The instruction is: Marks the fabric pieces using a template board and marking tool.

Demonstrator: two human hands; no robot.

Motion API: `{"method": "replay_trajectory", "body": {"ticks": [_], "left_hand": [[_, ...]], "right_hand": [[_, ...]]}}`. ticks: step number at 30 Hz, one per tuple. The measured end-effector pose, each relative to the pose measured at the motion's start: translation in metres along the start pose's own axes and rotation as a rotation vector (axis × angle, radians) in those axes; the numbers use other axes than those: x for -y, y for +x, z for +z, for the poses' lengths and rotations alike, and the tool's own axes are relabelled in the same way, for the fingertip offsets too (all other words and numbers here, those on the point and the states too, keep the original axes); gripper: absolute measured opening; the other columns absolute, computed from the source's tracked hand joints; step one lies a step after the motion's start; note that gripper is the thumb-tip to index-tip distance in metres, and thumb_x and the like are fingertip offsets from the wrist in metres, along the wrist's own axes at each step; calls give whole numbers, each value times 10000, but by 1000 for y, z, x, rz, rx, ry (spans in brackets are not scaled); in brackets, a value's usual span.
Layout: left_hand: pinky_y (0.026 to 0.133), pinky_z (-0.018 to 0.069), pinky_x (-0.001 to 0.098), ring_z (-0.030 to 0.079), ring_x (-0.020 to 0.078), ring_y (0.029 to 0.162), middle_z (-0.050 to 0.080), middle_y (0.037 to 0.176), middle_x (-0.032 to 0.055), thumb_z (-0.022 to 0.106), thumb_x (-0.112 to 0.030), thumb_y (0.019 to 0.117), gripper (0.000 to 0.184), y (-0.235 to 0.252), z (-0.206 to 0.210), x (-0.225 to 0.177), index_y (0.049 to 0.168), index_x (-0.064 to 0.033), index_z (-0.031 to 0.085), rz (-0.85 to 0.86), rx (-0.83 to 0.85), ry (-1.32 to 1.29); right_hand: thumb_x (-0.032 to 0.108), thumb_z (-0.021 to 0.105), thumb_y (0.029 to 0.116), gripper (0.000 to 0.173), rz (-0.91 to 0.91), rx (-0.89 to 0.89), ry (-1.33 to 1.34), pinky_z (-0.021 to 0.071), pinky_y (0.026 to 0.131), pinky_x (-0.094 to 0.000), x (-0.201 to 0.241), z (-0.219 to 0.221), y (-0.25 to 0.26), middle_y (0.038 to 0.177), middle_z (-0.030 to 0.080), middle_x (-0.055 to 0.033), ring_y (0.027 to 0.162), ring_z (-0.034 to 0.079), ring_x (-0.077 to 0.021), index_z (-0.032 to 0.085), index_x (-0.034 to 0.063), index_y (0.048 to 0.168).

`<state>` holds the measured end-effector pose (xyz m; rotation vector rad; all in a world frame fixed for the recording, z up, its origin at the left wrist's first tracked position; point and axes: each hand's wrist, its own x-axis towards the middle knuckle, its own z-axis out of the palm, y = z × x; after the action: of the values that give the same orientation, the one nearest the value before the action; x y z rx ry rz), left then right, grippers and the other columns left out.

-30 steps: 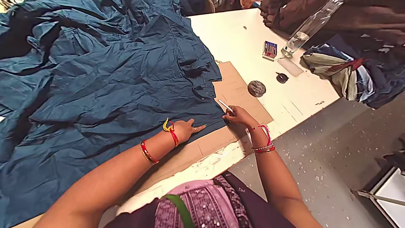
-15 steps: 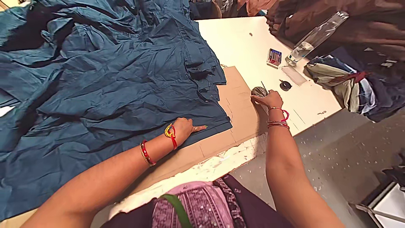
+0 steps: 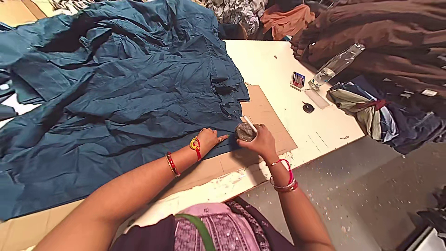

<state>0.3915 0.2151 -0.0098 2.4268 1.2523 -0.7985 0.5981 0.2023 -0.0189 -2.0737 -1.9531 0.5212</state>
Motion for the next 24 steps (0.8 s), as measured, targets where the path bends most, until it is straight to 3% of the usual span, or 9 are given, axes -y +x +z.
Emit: {"method": "replay_trajectory", "body": {"ticks": [4,7,10,14,16,18,20,22,24], "left_hand": [[1047,416,603,481,544,1318,448,1454,367,293,46,1083,581,-22,14,2,1639,-71,175,-117,-103,-205],[980,468,612,504,538,1299,469,1445,354,373,-22,1087,476,-50,51,26,1559,15,330,-173,-203,-370],[992,447,623,478,513,1337,502,1431,315,444,-210,1105,476,-100,121,64,1536,-14,393,-228,-379,-527],[988,425,659,596,495,1196,642,1255,287,524,-70,1034,305,-184,239,107,1305,-1,645,-430,-871,-634],[1059,380,661,576,463,1253,652,1273,250,558,-32,1010,271,-230,287,138,1245,-29,695,-603,-938,-701],[1043,370,682,550,460,1269,646,1250,238,626,-7,965,212,-272,330,171,1151,-41,722,-754,-1013,-690],[1020,333,718,508,460,1306,641,1236,214,715,-37,904,188,-300,359,197,1089,-61,734,-770,-1106,-653],[1011,336,697,509,415,1319,647,1252,169,743,-90,886,189,-311,369,210,1075,-89,749,-684,-1120,-703],[996,382,658,585,383,1212,667,1204,158,737,-61,876,197,-313,369,218,1072,-72,750,-598,-1117,-778]], "right_hand": [[547,864,675,959,15,62,-151,523,864,-595,17,28,-4,1414,535,-297,1117,650,-439,568,-35,1377],[522,863,689,933,36,25,-169,502,902,-638,3,40,-3,1413,524,-326,1171,618,-476,571,-39,1376],[478,878,741,891,5,41,-214,468,923,-701,6,44,-2,1381,522,-381,1195,584,-545,564,-71,1367],[440,865,796,802,14,130,-349,434,951,-721,13,40,11,1316,548,-411,1208,562,-570,588,-123,1295],[468,836,829,759,93,205,-489,446,981,-677,28,35,15,1291,592,-377,1225,580,-523,615,-119,1255],[449,795,870,660,125,206,-641,480,951,-649,58,35,9,1245,639,-342,1193,619,-491,644,-104,1198],[316,767,905,525,-10,127,-630,482,921,-675,101,46,-4,1236,625,-365,1167,612,-529,649,-113,1183],[307,737,943,512,-287,145,-466,460,930,-707,167,67,-25,1228,615,-386,1152,603,-553,652,-123,1209],[285,679,981,394,-692,253,-329,520,880,-652,237,103,-58,1087,703,-302,1024,688,-471,708,-80,1126]]}}
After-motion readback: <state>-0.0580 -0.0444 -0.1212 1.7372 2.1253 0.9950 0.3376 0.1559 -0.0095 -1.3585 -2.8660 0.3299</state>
